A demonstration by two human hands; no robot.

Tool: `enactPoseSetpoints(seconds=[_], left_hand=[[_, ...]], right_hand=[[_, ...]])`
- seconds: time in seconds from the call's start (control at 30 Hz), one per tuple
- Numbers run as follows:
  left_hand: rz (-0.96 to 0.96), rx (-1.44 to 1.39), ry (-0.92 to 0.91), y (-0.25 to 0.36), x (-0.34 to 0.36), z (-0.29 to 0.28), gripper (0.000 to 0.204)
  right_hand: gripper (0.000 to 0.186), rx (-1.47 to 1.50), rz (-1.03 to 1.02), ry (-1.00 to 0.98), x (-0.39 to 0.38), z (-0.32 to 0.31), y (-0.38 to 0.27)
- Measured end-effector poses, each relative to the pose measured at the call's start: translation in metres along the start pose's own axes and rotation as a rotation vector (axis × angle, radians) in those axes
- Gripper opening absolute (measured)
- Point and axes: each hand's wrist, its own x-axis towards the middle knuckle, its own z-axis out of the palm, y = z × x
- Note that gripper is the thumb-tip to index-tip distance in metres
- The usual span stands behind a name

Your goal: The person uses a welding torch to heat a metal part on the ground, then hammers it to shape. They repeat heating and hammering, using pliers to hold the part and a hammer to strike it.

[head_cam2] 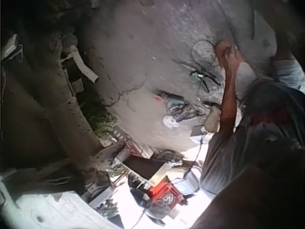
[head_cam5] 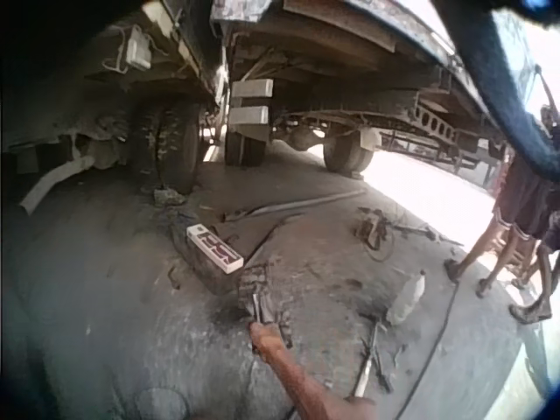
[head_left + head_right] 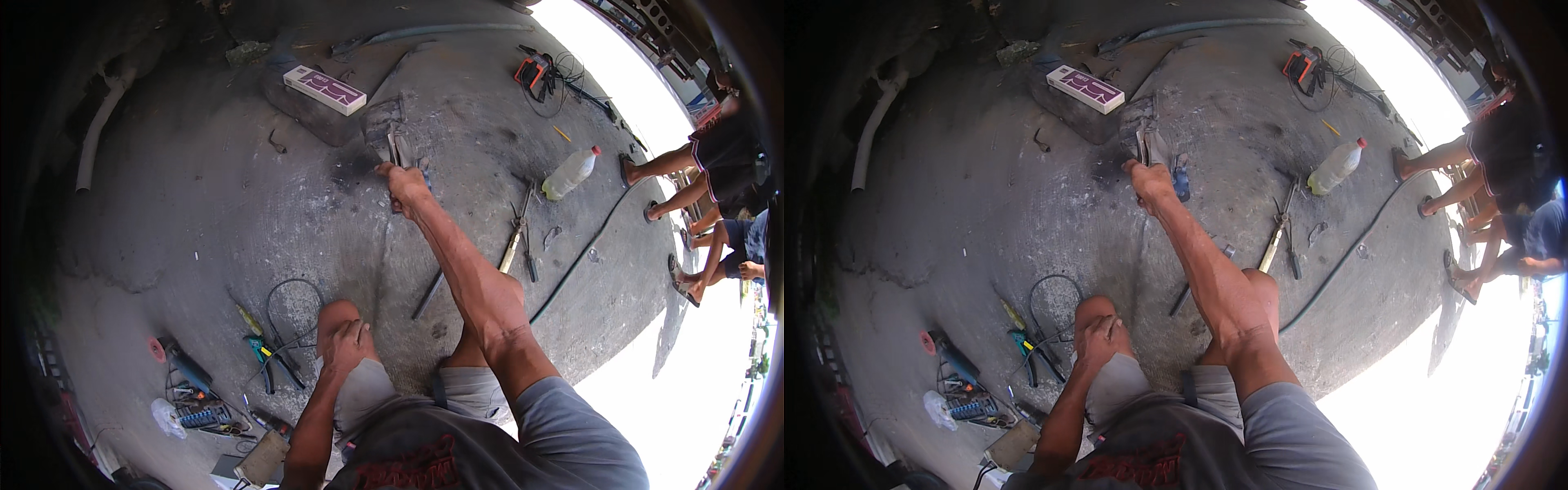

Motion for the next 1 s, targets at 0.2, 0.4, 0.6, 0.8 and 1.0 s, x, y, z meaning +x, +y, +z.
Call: enactPoseSetpoints(seconds=[0.2, 0.4, 0.6, 0.8, 1.0], left_hand=[[0.006, 0.034, 0.019, 0.007, 0.003, -0.006, 0.022], [-0.049, 0.025, 0.0, 0.008, 0.003, -0.009, 0.02], [-0.061, 0.039, -0.031, 0.008, 0.004, -0.009, 0.02], [-0.048, 0.029, -0.048, 0.011, 0.007, -0.01, 0.019], [-0.02, 0.089, -0.09, 0.008, 0.008, -0.006, 0.02]], right_hand=[[0.048, -0.06, -0.086, 0.09, 0.007, 0.064, 0.024], [0.055, -0.132, -0.128, 0.09, -0.01, 0.084, 0.035], [0.049, -0.133, -0.134, 0.143, 0.005, 0.101, 0.055], [0.041, 0.121, -0.17, 0.141, 0.014, 0.086, 0.054], [0.044, 0.191, -0.131, 0.219, 0.03, 0.031, 0.041]])
